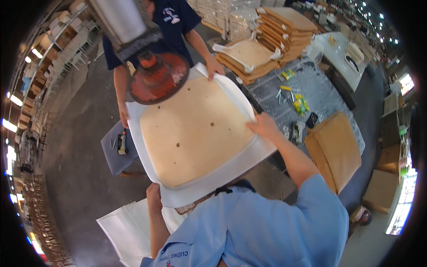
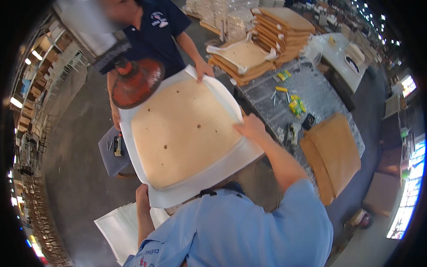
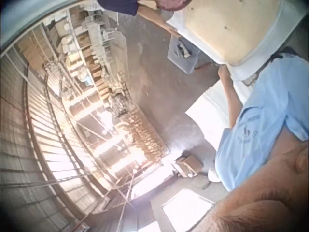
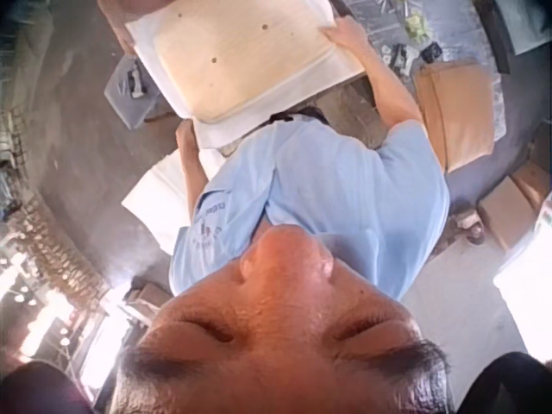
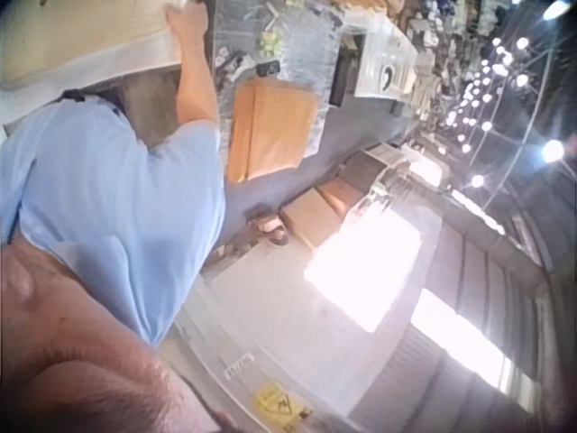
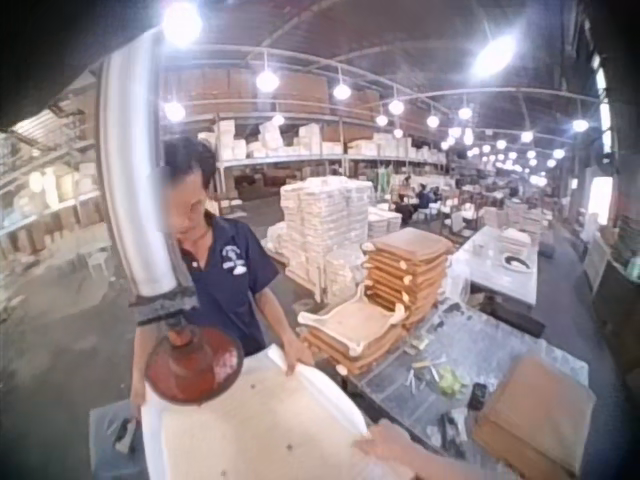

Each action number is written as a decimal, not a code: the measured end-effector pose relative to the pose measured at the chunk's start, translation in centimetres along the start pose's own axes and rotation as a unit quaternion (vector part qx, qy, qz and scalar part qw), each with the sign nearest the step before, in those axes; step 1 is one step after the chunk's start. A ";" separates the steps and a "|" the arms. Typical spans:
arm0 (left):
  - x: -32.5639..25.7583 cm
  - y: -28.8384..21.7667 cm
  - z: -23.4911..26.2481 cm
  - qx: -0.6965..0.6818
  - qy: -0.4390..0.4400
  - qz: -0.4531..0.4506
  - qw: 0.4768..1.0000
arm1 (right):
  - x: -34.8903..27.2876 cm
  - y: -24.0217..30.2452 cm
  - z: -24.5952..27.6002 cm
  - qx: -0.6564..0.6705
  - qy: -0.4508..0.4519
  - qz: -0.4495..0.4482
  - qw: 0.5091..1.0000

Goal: The person places a white fabric cover over a wooden chair seat, aligns it, and uses a staple gun to secure the fabric to the underside of the seat. The person repeats this process for multiple chair seats.

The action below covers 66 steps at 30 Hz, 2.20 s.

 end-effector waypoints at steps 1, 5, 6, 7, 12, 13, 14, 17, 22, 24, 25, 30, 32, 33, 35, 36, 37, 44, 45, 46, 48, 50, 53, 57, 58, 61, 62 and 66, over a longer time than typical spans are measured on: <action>-0.3 -0.2 -0.5 -0.035 0.025 0.010 0.999 | 0.4 -1.2 -0.1 0.011 0.028 -0.011 0.999; -0.5 -1.1 -0.8 -0.033 0.057 0.004 0.998 | 1.5 0.0 -1.9 0.109 0.065 -0.032 0.991; 0.0 -1.2 -0.7 0.008 0.052 -0.004 0.999 | 2.1 0.4 -2.2 0.100 0.070 -0.031 0.992; 0.2 -1.3 -0.6 0.048 0.047 -0.013 0.998 | 2.1 0.4 -2.4 0.090 0.074 -0.031 0.993; 1.0 -0.9 -0.3 0.056 0.030 0.021 0.998 | 1.9 0.0 -2.2 0.066 0.091 -0.044 0.993; 1.1 -0.9 -0.2 0.060 0.023 0.025 0.998 | 2.0 0.1 -2.0 0.068 0.089 -0.043 0.993; 1.1 -0.9 -0.3 0.052 0.023 0.021 0.998 | 1.7 0.1 -1.8 0.068 0.090 -0.044 0.993; 0.9 -0.9 0.3 0.041 0.012 0.011 0.999 | 1.1 -0.1 -1.7 0.082 0.093 -0.040 0.992; 0.8 -0.8 0.8 0.081 0.006 0.009 0.997 | 0.7 -0.9 -1.8 0.115 0.093 -0.050 0.988; 0.8 -0.6 0.8 0.074 0.000 0.021 0.997 | 0.9 -1.1 -1.9 0.118 0.099 -0.047 0.987; 0.9 -0.6 0.8 0.070 -0.002 0.025 0.997 | 1.0 -1.1 -1.8 0.120 0.100 -0.045 0.987; 0.6 -0.6 1.0 0.095 -0.016 0.020 0.995 | 1.2 -1.1 -2.2 0.117 0.108 -0.049 0.986; 0.1 -0.6 1.3 0.063 -0.018 0.019 0.998 | 1.3 -0.7 -2.5 0.126 0.113 -0.038 0.985; -0.5 -0.4 1.8 0.027 -0.019 0.020 0.999 | 1.3 -0.4 -2.8 0.136 0.116 -0.030 0.983; -1.2 -0.3 2.7 -0.060 -0.024 0.008 0.998 | 1.5 -1.9 -3.1 0.289 0.091 -0.052 0.952; -0.6 -0.5 1.9 -0.118 -0.009 -0.006 0.993 | 1.7 -4.9 -2.3 0.419 0.041 -0.082 0.903; -0.3 -0.5 1.4 -0.175 -0.004 -0.015 0.985 | 1.8 -7.1 -1.7 0.543 -0.002 -0.100 0.834; -1.6 1.0 2.4 -0.096 -0.020 0.075 0.992 | 2.7 -1.5 -0.5 0.137 0.037 0.035 0.989; -1.3 0.5 2.4 -0.074 -0.027 0.068 0.995 | 2.5 -0.1 -0.2 0.101 -0.001 0.073 0.992; -1.1 0.4 2.4 -0.050 -0.035 0.064 0.996 | 1.9 1.4 -0.2 0.065 -0.035 0.110 0.991; -0.8 0.1 2.6 0.007 -0.049 0.062 0.997 | 0.7 2.9 -0.2 0.022 -0.077 0.158 0.984; -0.8 0.0 2.9 0.076 -0.062 0.067 0.993 | 0.6 2.7 -0.2 0.083 -0.080 0.158 0.981; -0.9 0.4 2.0 0.026 -0.047 0.100 0.994 | 2.3 -0.9 -0.8 0.140 -0.027 0.071 0.987; -1.1 1.1 1.3 0.022 -0.063 0.131 0.989 | 3.4 -4.5 -3.5 0.146 0.090 -0.028 0.985; -1.1 1.1 1.4 0.033 -0.063 0.130 0.989 | 3.6 -4.6 -3.8 0.152 0.097 -0.031 0.983; -1.5 1.2 1.4 0.042 -0.059 0.118 0.990 | 3.8 -4.8 -4.5 0.196 0.123 -0.043 0.972; -1.6 1.3 1.3 0.041 -0.056 0.113 0.991 | 3.6 -4.9 -4.7 0.203 0.127 -0.047 0.970; -1.9 1.4 0.9 0.010 -0.052 0.104 0.993 | 3.7 -4.8 -4.2 0.210 0.132 -0.046 0.968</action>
Point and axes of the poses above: each hand's wrist, its own x-axis towards the middle knuckle, its own z-axis out of the back of the hand, y = z × x, the point moved 10 cm from there along x, towards the middle knuckle, and after that the axes turned 1 degree about y, right-handed, at the moved point
